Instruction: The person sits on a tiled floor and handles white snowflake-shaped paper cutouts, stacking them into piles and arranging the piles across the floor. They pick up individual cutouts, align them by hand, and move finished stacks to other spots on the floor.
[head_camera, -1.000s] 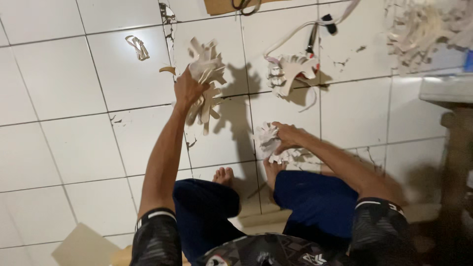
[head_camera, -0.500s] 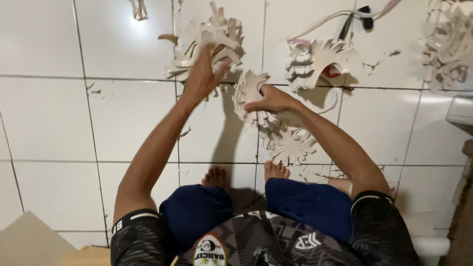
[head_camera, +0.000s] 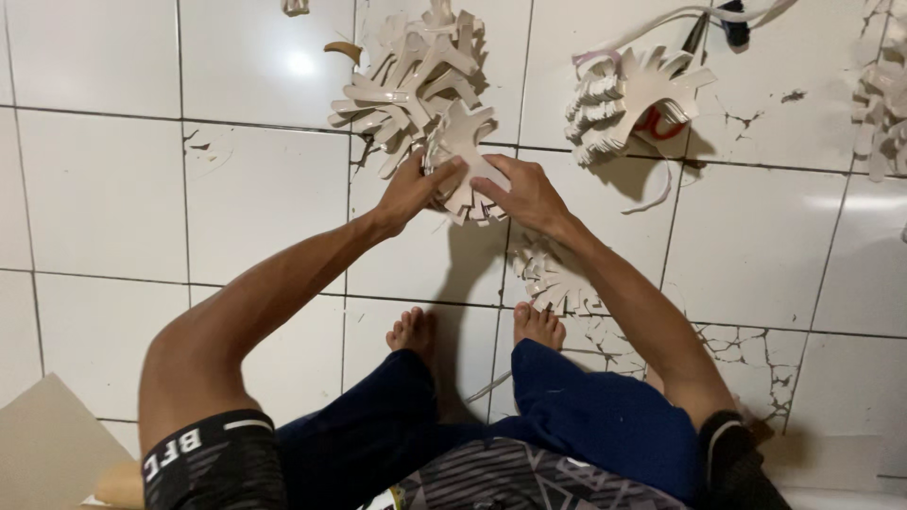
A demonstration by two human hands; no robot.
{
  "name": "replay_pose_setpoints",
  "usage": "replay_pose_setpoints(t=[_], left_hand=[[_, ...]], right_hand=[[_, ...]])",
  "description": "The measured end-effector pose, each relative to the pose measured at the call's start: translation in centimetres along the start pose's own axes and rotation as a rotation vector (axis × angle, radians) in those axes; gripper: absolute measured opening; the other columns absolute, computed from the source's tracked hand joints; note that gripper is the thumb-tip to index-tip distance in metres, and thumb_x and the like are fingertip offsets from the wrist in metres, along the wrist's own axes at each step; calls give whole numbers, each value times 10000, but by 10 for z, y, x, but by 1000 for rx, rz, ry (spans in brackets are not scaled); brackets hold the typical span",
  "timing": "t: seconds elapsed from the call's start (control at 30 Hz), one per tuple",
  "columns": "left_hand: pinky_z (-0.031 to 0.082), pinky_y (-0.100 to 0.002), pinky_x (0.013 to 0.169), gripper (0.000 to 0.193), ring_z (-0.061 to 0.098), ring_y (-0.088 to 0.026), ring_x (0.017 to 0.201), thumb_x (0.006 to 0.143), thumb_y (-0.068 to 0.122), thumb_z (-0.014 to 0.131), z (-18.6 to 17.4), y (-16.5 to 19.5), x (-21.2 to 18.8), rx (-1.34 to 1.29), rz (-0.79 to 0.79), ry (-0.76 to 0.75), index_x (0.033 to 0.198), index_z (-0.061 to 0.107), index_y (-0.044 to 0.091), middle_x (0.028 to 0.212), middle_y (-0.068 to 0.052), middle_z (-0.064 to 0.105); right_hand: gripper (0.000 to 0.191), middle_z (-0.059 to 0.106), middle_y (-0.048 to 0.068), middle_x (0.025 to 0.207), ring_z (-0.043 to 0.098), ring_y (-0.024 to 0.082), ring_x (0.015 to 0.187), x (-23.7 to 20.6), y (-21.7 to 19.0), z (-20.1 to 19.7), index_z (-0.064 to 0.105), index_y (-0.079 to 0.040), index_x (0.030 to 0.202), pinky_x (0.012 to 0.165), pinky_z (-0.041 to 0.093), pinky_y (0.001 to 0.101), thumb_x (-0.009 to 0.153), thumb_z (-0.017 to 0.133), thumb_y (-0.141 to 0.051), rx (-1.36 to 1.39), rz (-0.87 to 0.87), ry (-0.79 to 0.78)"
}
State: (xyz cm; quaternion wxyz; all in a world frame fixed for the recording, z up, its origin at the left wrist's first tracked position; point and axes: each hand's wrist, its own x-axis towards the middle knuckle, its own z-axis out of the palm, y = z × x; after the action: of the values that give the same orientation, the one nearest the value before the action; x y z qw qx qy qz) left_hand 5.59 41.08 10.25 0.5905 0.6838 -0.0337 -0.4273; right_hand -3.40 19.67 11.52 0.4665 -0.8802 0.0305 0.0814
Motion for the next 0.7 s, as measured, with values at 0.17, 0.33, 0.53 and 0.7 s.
replay_pose_setpoints(t=[0.17,0.33,0.53,0.7], left_hand=[[582,-318,739,473,650,-186,883,936,351,664,50,-36,34,-563,-101,-68,1239,524,16,1031,-93,680],[572,-314,751,339,633,-144,866,910,234,636,84,-76,35,-733,-88,70,1213,584,90,1001,-25,618],[588,-338,751,359,672,-182,894,1008,303,624,95,-76,28,-770,15,62,1228,545,31,1043,-72,634],[577,-306,728,378,677,-157,914,999,312,599,103,-71,25,-721,71,90,1280,561,63,1094,-81,661]], right_hand=[[442,727,171,1167,693,266,1141,-16,26,-6,601,15,1227,937,543,368,989,682,-349,192,110,246],[258,661,13,957,607,105,894,-35,57,-1,649,-13,1088,802,505,264,1023,644,-263,476,183,254],[139,582,20,874,472,105,770,-55,80,-9,664,-14,1038,698,406,270,990,636,-140,485,289,324],[197,668,62,1019,642,137,891,-62,70,-1,621,0,1091,835,535,283,970,644,-153,312,148,348]])
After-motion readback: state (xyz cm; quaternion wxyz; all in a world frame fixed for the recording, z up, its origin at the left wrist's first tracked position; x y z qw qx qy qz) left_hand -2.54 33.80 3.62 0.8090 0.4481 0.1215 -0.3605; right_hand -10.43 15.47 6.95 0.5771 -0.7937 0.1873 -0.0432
